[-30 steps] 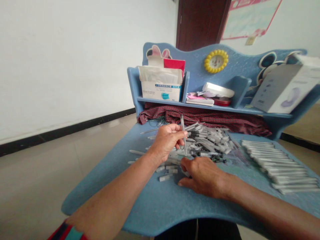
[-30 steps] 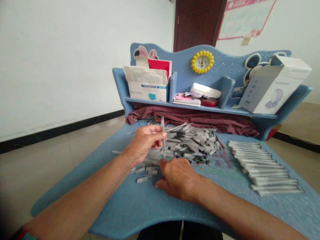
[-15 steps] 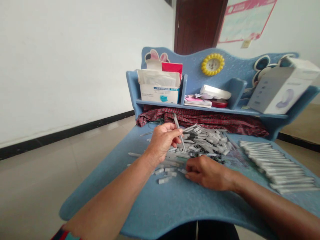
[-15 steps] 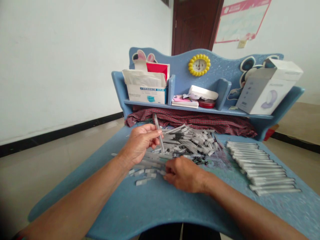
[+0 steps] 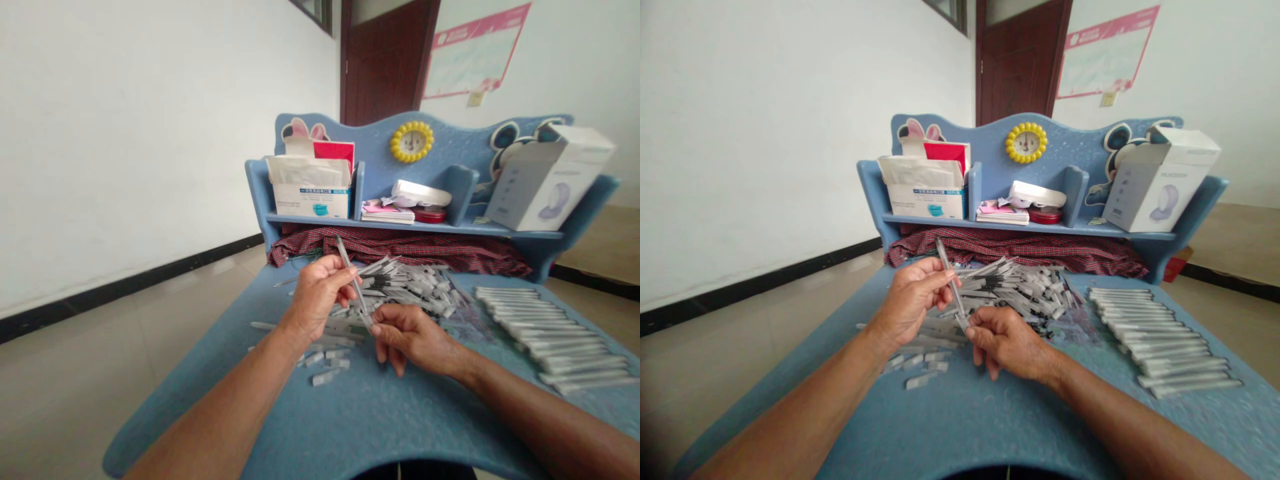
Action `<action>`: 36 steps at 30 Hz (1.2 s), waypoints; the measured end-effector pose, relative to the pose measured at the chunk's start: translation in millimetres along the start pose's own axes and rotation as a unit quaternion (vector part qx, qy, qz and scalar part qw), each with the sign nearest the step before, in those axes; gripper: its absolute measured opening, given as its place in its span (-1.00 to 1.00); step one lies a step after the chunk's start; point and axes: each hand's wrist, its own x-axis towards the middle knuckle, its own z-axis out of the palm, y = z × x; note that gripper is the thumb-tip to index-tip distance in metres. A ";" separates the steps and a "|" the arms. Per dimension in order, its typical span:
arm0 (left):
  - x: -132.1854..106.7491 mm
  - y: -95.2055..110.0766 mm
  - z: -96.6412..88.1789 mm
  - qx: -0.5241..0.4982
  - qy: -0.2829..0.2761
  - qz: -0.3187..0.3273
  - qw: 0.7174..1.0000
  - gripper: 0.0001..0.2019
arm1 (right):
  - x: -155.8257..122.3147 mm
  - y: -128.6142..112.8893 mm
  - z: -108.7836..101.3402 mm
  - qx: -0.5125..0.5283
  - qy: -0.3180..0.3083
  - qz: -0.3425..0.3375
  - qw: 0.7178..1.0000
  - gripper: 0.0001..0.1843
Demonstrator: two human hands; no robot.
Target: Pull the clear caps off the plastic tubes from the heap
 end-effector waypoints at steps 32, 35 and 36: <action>2.3 -9.4 -0.9 -0.032 -0.058 -0.041 0.997 -0.87 | 9.2 3.4 16.3 0.180 0.122 -0.065 0.974 -0.63; 2.1 -9.9 1.1 -0.025 -0.050 -0.039 0.998 -0.89 | 9.8 6.5 17.1 0.178 0.130 -0.072 0.973 -0.64; 1.9 -9.9 2.0 -0.021 -0.046 -0.038 0.998 -0.89 | 9.8 7.2 17.4 0.177 0.132 -0.073 0.972 -0.64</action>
